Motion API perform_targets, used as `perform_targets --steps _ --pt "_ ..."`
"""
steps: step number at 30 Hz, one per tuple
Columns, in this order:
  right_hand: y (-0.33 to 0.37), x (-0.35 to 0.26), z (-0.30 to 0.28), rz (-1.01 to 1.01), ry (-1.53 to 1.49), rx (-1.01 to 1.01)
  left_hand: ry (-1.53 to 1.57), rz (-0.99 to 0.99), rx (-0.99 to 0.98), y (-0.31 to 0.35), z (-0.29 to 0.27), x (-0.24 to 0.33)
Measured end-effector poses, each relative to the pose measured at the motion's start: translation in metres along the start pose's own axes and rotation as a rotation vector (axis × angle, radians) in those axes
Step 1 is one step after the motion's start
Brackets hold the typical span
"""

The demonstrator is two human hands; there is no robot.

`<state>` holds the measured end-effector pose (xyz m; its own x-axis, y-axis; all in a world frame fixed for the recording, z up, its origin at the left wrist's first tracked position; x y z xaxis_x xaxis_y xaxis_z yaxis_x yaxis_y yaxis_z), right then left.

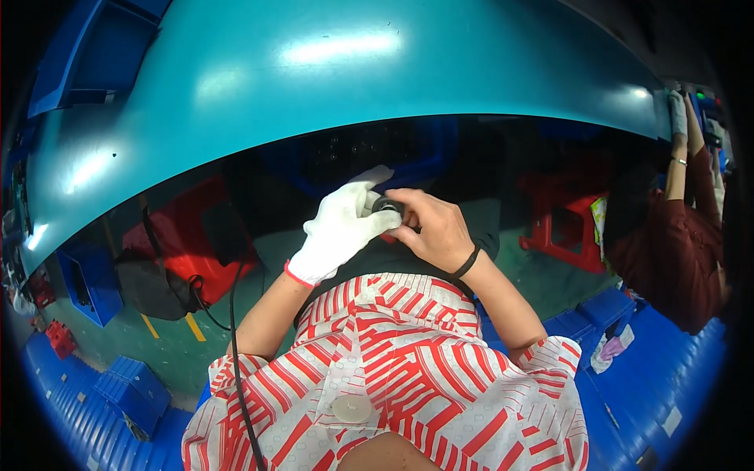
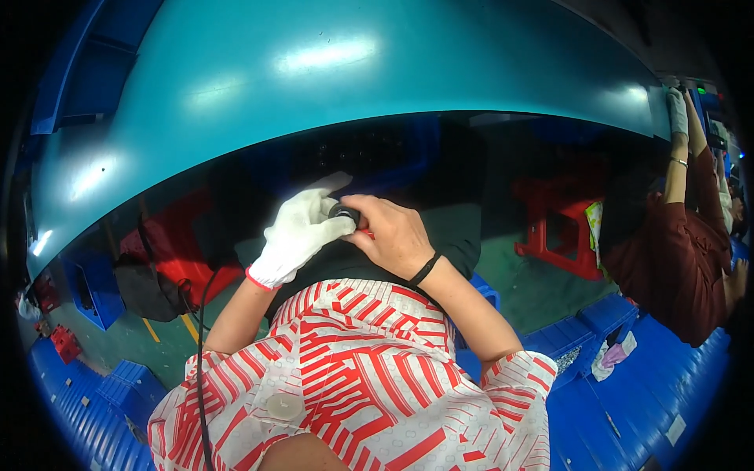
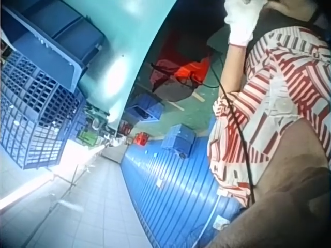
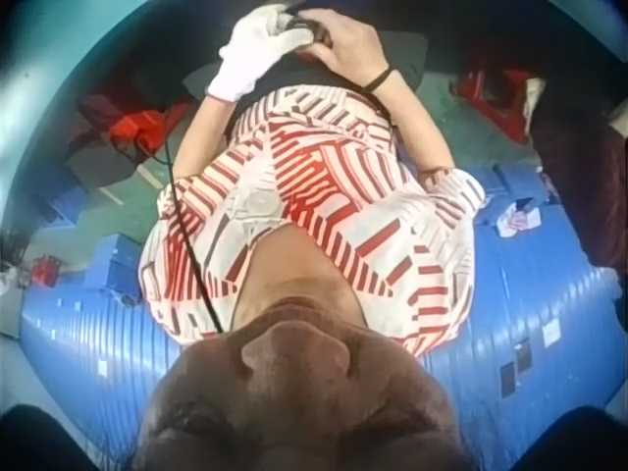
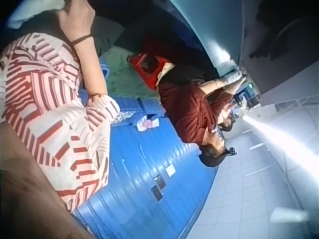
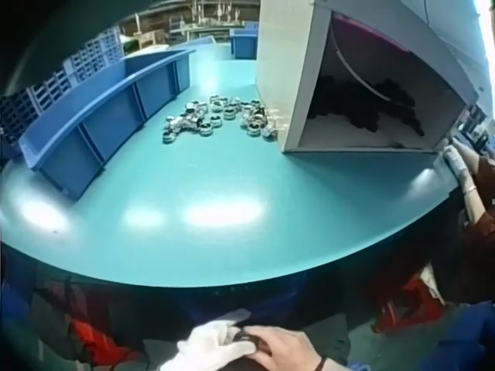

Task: The person is assembling fidget spinners by pressing metal center bearings into black outer rings at a factory workbench.

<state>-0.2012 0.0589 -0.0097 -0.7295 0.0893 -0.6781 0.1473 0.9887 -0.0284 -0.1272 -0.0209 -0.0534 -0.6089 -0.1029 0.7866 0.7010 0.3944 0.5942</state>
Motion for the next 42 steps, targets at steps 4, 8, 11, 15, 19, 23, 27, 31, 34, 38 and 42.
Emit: perform_targets --steps 4,8,11,15,19,23,27,31,34,38,42 --pt "0.008 0.020 0.001 0.291 -0.107 0.120 0.615 0.128 0.021 0.004 0.014 -0.006" --pt "-0.001 0.000 -0.010 0.034 -0.062 0.158 0.421 0.123 0.021 0.006 0.013 -0.015" --pt "-0.003 0.000 -0.006 -0.045 -0.107 0.120 0.290 0.154 0.038 0.008 0.007 -0.001" --pt "0.001 -0.005 -0.008 -0.104 -0.071 0.220 0.197 0.044 0.005 0.006 0.008 0.001" --pt "0.003 0.000 -0.004 -0.021 -0.064 0.220 0.197 -0.016 -0.056 0.001 0.007 0.001" --pt "-0.004 0.004 -0.005 0.017 -0.163 0.081 0.095 0.057 -0.120 -0.002 0.007 -0.007" --pt "0.001 0.015 -0.007 0.058 -0.263 0.084 0.379 0.031 -0.090 0.002 0.009 -0.006" --pt "0.002 0.016 -0.015 0.117 -0.192 0.286 0.626 0.113 -0.013 0.006 0.017 -0.008" --pt "-0.004 -0.001 -0.021 -0.050 -0.071 0.291 0.346 0.108 0.009 0.008 0.012 -0.009" --pt "0.001 0.002 -0.011 -0.076 -0.064 0.261 0.296 0.151 0.020 0.009 0.011 -0.003" --pt "0.001 0.003 -0.010 -0.025 -0.085 0.255 0.314 0.098 0.008 0.007 0.011 -0.004"
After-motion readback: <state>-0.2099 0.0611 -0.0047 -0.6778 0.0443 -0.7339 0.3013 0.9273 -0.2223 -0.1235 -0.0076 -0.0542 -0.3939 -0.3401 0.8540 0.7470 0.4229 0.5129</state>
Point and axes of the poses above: each hand's wrist, its own y-axis away from the middle knuckle, its own z-axis out of the palm, x = y × z, the point moved 9 cm from there along -y, towards the middle knuckle, and after that the axes turned 2 degrees about -z, right-handed, at the moved point
